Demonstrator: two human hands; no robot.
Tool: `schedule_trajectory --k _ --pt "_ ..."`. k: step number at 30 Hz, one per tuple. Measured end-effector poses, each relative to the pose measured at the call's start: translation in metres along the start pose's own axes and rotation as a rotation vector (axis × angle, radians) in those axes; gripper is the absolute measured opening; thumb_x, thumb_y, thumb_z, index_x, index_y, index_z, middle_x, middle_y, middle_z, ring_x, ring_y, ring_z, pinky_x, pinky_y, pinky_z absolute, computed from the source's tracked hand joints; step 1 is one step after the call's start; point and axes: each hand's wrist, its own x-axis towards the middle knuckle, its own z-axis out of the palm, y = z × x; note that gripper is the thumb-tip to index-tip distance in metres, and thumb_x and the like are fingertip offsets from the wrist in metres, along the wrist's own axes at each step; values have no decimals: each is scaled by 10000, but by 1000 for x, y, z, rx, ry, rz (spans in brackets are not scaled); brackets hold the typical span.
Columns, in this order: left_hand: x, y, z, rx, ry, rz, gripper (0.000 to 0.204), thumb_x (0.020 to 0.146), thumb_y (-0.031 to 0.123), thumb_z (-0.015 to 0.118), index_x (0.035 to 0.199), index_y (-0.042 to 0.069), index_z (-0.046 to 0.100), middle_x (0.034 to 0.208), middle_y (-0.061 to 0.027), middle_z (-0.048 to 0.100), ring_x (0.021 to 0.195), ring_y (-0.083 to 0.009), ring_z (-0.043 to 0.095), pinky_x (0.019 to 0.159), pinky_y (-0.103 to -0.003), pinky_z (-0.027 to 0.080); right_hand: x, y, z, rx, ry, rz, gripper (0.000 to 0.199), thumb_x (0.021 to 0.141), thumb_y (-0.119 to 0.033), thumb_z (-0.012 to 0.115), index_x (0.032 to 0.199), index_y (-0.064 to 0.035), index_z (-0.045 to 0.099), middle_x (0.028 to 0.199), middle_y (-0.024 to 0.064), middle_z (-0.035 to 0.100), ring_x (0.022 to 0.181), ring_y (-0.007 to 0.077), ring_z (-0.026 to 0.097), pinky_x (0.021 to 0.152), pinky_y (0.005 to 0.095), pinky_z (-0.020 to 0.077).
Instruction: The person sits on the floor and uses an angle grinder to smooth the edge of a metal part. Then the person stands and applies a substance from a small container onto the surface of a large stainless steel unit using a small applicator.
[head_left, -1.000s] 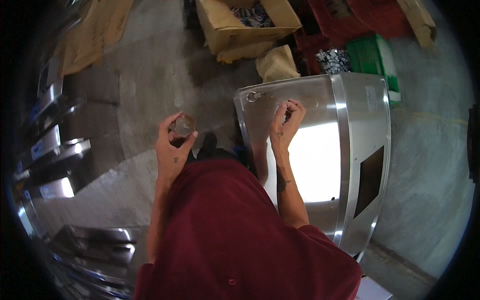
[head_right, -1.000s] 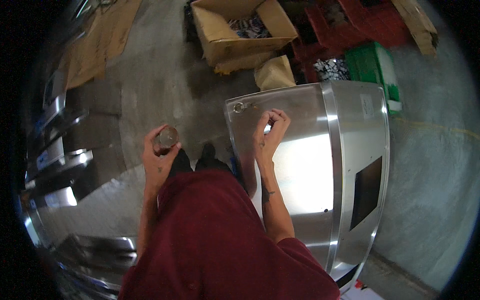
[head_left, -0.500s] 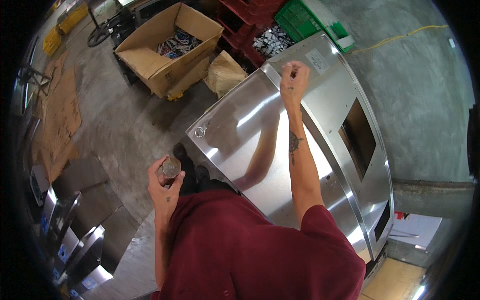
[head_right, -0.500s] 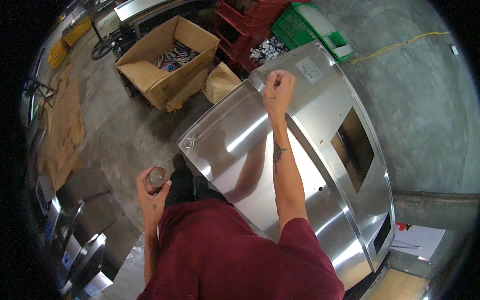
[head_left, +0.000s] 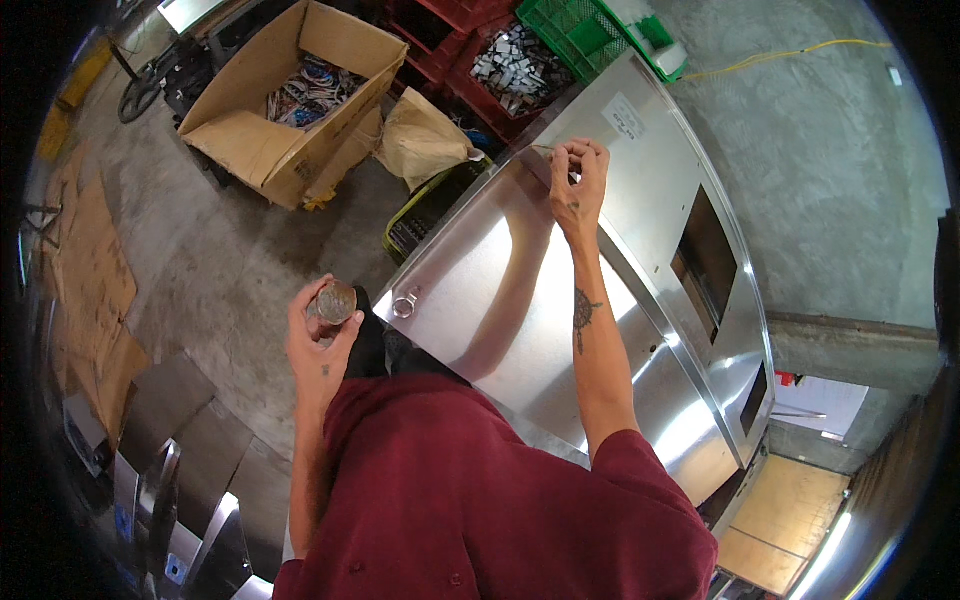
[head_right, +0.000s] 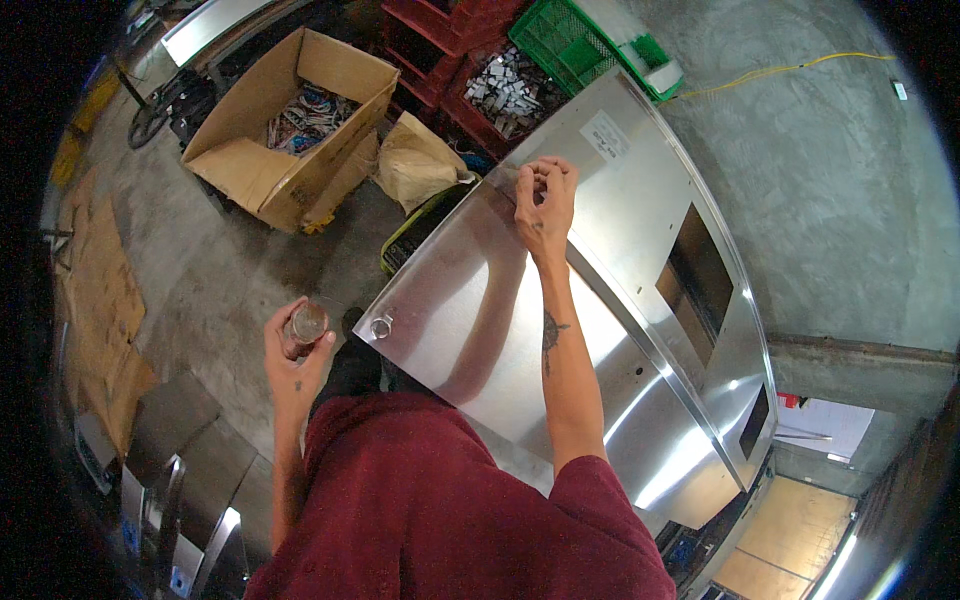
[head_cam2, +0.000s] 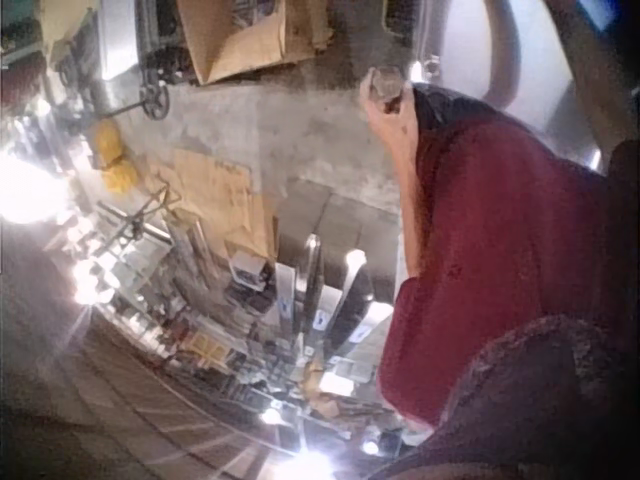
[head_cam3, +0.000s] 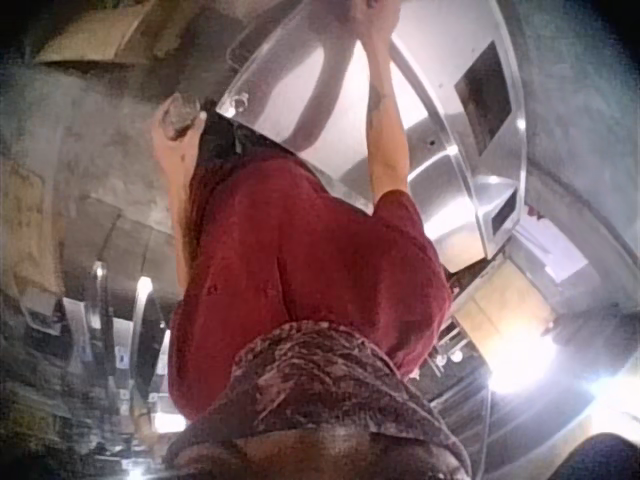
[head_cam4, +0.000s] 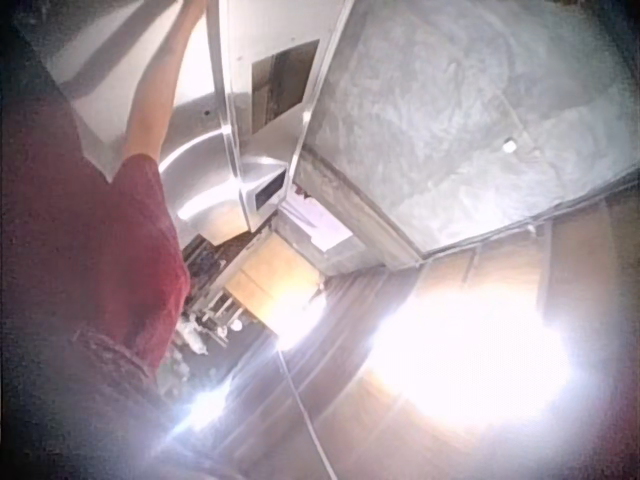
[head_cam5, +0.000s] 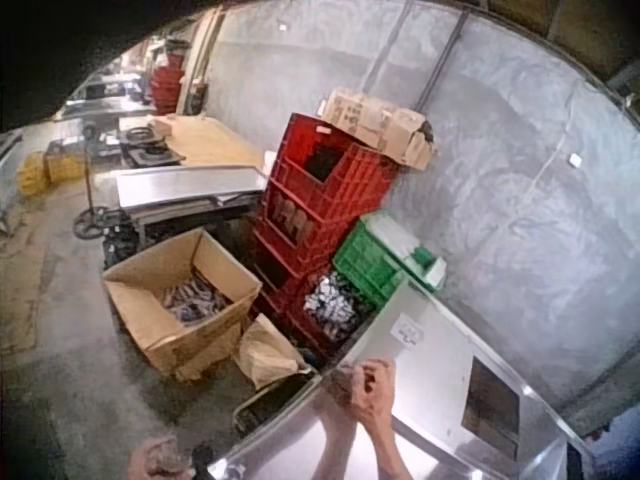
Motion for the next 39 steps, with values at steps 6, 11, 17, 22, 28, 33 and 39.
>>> schedule_trajectory --k 6,11,17,22,28,33,39 --pt "32 5 -11 37 -60 -36 596 925 -3 815 1449 50 537 1280 -82 720 1013 -125 713 809 -257 557 -1 -4 1 -50 8 37 159 1040 -148 696 1091 3 700 1286 167 569 972 202 658 855 334 580" --pt "53 0 -16 8 -134 -5 601 923 -7 817 1452 48 536 1301 -91 709 988 -114 705 785 -254 556 0 -1 1 -28 16 40 150 1034 -138 704 1087 3 710 1284 173 566 994 205 649 865 336 574" --pt "70 -2 -22 20 -179 -31 599 928 -7 814 1454 44 532 1346 -107 690 991 -116 704 788 -257 562 1 -1 1 37 21 77 152 1035 -142 709 1085 1 716 1284 148 561 991 181 632 869 328 563" --pt "82 -1 -25 27 -203 -22 595 933 -5 809 1455 42 529 1397 -122 673 1010 -125 707 800 -264 570 1 -2 -1 12 -4 100 151 1033 -139 712 1085 3 717 1282 141 559 975 173 624 870 324 558" --pt "89 -4 -28 41 -229 -44 601 930 -5 810 1457 46 525 1410 -129 669 1036 -142 714 808 -275 576 1 0 0 52 11 126 142 1026 -127 717 1091 0 719 1263 135 561 977 169 623 873 321 558" --pt "92 -5 -25 34 -237 -43 602 929 2 813 1455 43 524 1418 -131 663 1020 -143 716 807 -276 575 1 -2 -1 -21 -13 83 137 1031 -127 714 1094 -6 717 1255 133 561 993 171 618 866 324 559" --pt "93 -3 -26 48 -250 -46 597 933 9 810 1455 36 521 1405 -127 670 1020 -140 716 810 -271 573 1 -3 -1 -12 -1 93 136 1034 -129 712 1101 -11 714 1252 129 558 981 165 610 844 314 557"
